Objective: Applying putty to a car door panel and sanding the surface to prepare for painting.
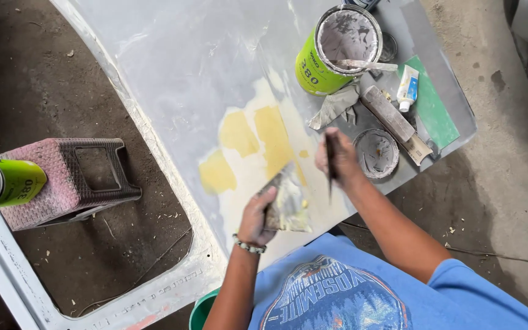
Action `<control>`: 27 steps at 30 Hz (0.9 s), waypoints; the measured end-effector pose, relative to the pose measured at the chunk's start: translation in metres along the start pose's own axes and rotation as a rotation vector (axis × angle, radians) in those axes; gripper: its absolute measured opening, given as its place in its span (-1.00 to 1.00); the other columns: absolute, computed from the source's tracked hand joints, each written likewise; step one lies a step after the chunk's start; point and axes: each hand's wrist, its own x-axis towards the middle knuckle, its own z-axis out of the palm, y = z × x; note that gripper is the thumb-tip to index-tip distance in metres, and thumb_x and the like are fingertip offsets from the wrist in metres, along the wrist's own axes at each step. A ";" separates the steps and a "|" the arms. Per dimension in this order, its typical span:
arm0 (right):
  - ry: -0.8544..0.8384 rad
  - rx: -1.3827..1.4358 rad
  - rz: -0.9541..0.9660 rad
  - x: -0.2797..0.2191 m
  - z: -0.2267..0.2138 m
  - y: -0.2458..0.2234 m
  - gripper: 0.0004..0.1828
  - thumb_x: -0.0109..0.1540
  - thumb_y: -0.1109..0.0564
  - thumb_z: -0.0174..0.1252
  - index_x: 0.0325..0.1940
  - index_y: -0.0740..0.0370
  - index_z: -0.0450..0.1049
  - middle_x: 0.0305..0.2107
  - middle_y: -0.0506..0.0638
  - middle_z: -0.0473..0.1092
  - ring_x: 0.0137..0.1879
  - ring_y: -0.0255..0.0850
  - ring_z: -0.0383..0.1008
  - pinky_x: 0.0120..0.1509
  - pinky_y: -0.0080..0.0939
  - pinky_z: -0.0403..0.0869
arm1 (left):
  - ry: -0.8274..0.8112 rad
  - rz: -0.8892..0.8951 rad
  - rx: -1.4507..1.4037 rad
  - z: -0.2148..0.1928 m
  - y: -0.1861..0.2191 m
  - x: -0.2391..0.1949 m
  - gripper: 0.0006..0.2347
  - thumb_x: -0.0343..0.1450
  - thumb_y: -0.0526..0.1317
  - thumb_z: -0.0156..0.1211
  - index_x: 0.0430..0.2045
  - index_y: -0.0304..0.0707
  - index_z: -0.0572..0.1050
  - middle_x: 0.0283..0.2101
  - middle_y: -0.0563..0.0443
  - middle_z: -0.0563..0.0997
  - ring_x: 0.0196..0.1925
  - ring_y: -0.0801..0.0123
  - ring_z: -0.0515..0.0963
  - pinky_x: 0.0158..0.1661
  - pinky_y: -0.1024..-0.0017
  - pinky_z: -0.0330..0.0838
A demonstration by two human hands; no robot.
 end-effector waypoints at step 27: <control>0.185 -0.867 0.092 -0.027 -0.011 -0.012 -0.57 0.29 0.15 0.17 0.23 0.33 0.50 -0.23 0.02 0.54 -0.22 -0.36 0.47 -0.11 -0.30 0.48 | 0.434 0.894 1.514 0.024 -0.018 -0.018 -0.80 0.50 -0.30 0.11 -0.04 -0.37 0.55 -0.20 -0.26 0.65 -0.20 -0.04 0.66 -0.19 0.23 0.53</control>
